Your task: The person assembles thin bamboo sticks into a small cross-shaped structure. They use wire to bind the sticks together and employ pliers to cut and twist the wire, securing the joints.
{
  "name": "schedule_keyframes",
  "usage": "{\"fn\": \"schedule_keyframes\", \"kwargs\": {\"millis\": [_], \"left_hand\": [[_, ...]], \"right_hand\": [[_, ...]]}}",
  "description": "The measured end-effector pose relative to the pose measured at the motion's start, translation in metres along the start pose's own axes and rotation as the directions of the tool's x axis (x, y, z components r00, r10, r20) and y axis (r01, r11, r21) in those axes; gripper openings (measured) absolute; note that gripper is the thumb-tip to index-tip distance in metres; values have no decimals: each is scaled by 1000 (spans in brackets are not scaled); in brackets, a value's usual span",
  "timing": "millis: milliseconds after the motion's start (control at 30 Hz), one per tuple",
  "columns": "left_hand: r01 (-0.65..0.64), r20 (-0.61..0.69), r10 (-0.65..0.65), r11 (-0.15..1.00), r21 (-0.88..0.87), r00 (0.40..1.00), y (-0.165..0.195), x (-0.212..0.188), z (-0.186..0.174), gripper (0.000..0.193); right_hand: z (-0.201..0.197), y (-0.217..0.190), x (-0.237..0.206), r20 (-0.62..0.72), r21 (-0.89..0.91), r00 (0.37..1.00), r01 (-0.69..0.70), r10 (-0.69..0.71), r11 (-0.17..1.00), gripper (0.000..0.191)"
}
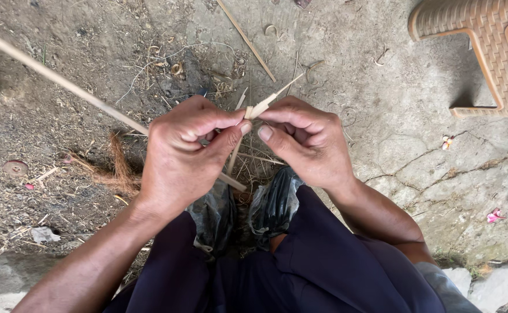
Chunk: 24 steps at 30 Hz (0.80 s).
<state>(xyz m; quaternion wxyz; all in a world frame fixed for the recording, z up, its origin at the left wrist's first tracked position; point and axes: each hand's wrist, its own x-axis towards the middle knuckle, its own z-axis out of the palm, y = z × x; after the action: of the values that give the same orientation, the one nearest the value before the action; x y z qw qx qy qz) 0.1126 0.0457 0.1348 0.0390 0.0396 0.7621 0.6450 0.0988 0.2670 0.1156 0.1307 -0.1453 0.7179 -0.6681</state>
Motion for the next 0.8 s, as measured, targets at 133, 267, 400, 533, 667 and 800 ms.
{"fn": "schedule_keyframes", "kwargs": {"millis": [133, 267, 400, 533, 667, 800], "left_hand": [[-158, -45, 171, 963, 219, 984, 1, 0, 7, 13], [-264, -34, 288, 914, 308, 957, 3, -2, 10, 15], [-254, -46, 279, 921, 296, 959, 4, -4, 10, 17], [-229, -56, 255, 931, 283, 965, 6, -5, 12, 18], [-229, -64, 257, 930, 288, 964, 9, -6, 13, 17], [-148, -82, 180, 940, 306, 980, 9, -6, 14, 16]], "right_hand": [[13, -3, 5, -48, -5, 997, -66, 66, 998, 20], [19, -6, 7, -134, -77, 983, -133, 122, 988, 22], [21, -9, 6, -130, -11, 972, -197, 194, 980, 19], [21, -10, 5, -175, -148, 984, -62, 36, 987, 18], [20, -9, 3, -167, -315, 973, 103, -161, 944, 19], [18, -4, 1, -160, -377, 959, 158, -232, 913, 20]]}}
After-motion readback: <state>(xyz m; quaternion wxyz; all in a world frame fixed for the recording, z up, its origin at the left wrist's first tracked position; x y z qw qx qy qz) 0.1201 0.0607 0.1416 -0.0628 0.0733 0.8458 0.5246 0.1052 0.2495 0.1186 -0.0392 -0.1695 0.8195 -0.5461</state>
